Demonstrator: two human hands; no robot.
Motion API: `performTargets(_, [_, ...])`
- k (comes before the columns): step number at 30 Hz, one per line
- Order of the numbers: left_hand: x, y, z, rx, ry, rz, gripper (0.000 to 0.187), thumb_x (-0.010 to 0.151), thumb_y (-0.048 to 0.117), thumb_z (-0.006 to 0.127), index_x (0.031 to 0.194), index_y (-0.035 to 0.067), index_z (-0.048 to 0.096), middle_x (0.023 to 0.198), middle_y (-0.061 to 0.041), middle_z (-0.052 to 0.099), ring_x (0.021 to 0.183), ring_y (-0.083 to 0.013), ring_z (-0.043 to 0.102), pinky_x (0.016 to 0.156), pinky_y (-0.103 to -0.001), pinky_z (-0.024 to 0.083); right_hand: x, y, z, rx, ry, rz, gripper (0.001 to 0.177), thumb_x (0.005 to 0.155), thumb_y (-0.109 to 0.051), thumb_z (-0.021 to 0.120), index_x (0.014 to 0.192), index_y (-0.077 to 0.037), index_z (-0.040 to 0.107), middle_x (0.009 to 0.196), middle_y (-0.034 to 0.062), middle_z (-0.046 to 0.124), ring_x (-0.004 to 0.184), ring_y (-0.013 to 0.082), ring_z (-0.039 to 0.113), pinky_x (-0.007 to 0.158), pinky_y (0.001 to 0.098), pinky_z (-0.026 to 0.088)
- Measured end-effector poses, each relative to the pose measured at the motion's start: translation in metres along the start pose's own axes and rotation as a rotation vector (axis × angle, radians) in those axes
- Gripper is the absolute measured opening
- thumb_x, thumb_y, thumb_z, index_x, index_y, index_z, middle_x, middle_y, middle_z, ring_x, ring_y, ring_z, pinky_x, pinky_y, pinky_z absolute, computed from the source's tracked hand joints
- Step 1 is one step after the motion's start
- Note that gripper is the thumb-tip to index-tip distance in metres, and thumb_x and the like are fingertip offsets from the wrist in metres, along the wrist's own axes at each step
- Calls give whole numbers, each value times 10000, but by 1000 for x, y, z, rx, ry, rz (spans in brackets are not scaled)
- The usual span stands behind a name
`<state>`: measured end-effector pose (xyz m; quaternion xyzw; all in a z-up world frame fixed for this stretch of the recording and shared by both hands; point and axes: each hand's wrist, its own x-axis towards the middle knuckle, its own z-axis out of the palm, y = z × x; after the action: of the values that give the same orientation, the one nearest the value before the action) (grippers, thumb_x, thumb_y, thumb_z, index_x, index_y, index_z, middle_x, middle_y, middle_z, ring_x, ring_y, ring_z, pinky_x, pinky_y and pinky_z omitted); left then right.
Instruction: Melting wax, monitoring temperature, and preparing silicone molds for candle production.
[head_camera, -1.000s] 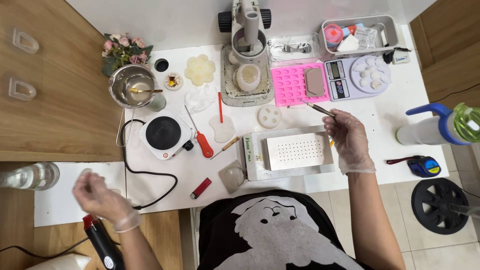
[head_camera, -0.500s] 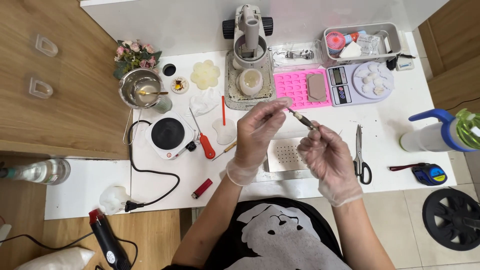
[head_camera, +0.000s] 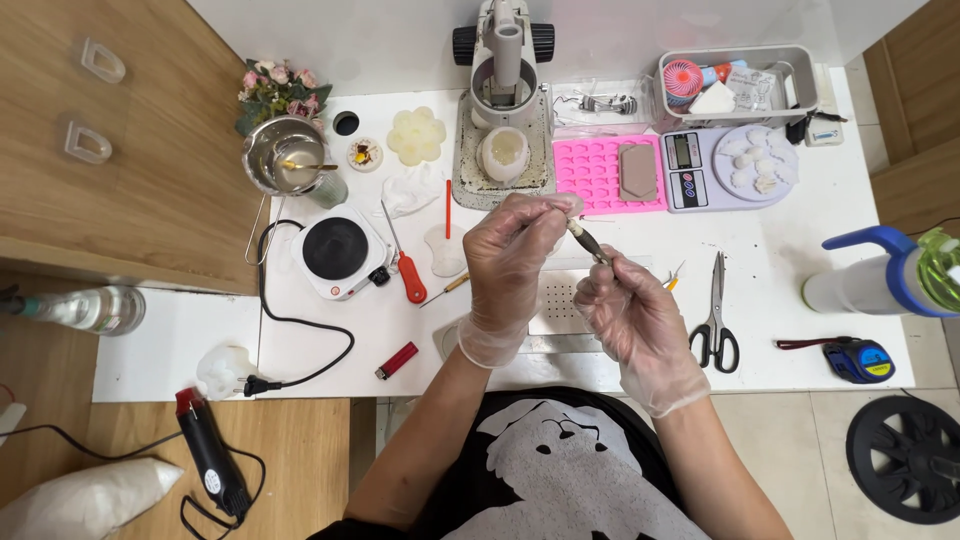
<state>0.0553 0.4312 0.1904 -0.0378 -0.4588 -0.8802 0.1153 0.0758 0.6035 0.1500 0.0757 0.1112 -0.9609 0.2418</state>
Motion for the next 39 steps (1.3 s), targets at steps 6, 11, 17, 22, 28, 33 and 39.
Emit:
performTargets(6, [-3, 5, 5, 14, 13, 44, 82, 1010, -38, 649, 1050, -33, 720, 1092, -112, 717, 1029, -162, 692, 939, -307, 581, -3, 0, -4, -92, -61, 7, 215, 1027, -38, 592, 1213, 53, 647, 935, 193, 654, 847, 269, 654, 668, 273, 632])
performTargets(11, [-5, 12, 11, -8, -3, 58, 71, 1009, -28, 648, 1045, -27, 709, 1088, -119, 716, 1050, -186, 710, 980, -335, 596, -5, -1, -2, -155, -36, -27, 189, 995, 11, 617, 1173, 38, 674, 963, 201, 655, 865, 254, 666, 722, 270, 621])
performTargets(17, [-6, 14, 15, -9, -7, 59, 66, 1015, -22, 642, 1036, -23, 705, 1090, -125, 715, 1054, -197, 717, 995, -354, 604, -9, 0, 0, -244, 7, -92, 179, 954, 74, 628, 1115, 36, 696, 996, 213, 673, 890, 250, 682, 787, 265, 602])
performTargets(22, [-6, 14, 15, -25, -21, 79, 65, 1008, -24, 645, 1037, -12, 702, 1088, -123, 716, 1055, -197, 720, 990, -352, 607, -13, 4, 15, -417, 120, -215, 162, 939, 134, 602, 1031, 28, 684, 1044, 223, 697, 1021, 265, 707, 940, 313, 604])
performTargets(28, [-8, 15, 14, -21, -2, 69, 75, 1019, -19, 643, 1042, -26, 714, 1096, -127, 716, 1054, -191, 709, 973, -341, 601, -18, 10, 38, -705, 242, -322, 191, 907, 148, 599, 1010, 16, 692, 1068, 199, 722, 1053, 244, 720, 980, 314, 584])
performTargets(33, [-7, 19, 14, 11, -23, 35, 94, 1027, 5, 655, 1090, -14, 722, 1119, -112, 726, 1058, -156, 703, 962, -303, 595, -18, 9, 45, -789, 227, -390, 157, 919, 92, 614, 1016, -3, 692, 1039, 173, 756, 1006, 212, 730, 952, 312, 584])
performTargets(39, [-4, 14, 8, -13, -19, -86, 139, 1012, 13, 675, 1137, -20, 729, 1102, -119, 751, 989, -124, 688, 884, -255, 576, -20, -5, 27, -670, 41, -285, 141, 1029, -134, 659, 1099, -19, 702, 739, 65, 641, 697, 158, 572, 683, 288, 470])
